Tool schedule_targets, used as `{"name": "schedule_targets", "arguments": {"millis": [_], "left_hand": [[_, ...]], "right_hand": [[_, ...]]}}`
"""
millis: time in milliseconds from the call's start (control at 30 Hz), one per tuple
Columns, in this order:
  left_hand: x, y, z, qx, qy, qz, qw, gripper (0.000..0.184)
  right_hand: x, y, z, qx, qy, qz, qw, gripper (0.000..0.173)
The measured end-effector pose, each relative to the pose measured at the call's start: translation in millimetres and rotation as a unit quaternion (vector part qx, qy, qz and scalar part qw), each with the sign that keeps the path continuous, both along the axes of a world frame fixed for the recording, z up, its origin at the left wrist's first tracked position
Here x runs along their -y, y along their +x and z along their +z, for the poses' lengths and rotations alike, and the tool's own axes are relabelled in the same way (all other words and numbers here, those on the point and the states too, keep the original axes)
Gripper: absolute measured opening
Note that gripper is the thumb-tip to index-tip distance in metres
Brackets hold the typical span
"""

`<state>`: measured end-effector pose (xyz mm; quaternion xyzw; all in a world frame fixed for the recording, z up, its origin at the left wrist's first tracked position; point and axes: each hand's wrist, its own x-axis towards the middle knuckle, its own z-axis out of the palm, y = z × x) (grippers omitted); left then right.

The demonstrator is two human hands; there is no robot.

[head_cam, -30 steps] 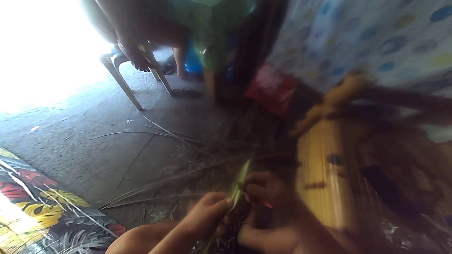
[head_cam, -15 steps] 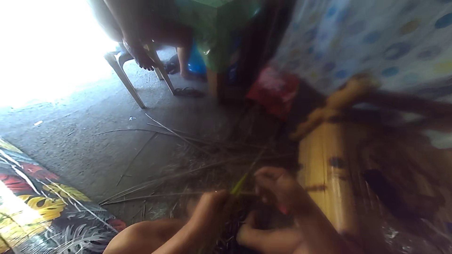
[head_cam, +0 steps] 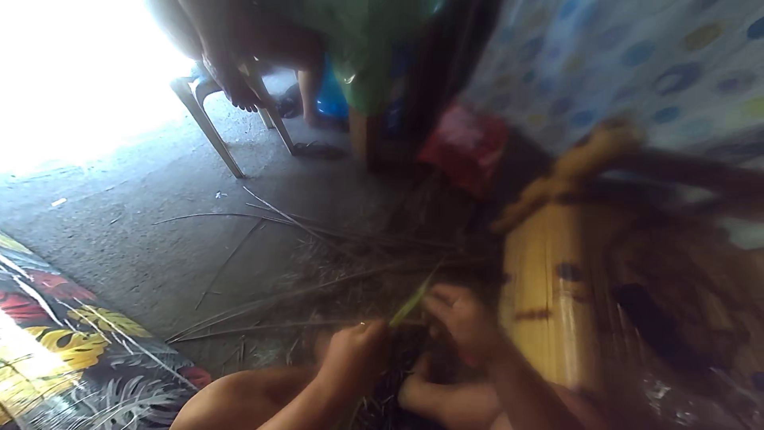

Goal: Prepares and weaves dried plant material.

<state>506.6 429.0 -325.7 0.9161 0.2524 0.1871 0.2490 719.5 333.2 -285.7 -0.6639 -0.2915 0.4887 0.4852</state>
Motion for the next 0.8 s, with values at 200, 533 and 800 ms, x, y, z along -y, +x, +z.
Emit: {"name": "schedule_targets", "arguments": {"millis": [200, 533, 800], "left_hand": [[-2.9, -1.4, 6.5, -0.005, -0.096, 0.000, 0.995, 0.026], [-21.2, -0.2, 21.1, 0.103, -0.452, -0.074, 0.883, 0.029], [-28.8, -3.6, 26.0, 0.122, -0.635, -0.127, 0.752, 0.030]], "right_hand": [[-3.0, 21.6, 3.4, -0.021, 0.060, -0.128, 0.990, 0.027], [1.7, -8.3, -7.9, -0.142, 0.115, 0.069, 0.981, 0.025], [-1.8, 16.6, -8.8, -0.120, 0.193, 0.150, 0.962, 0.023]]}}
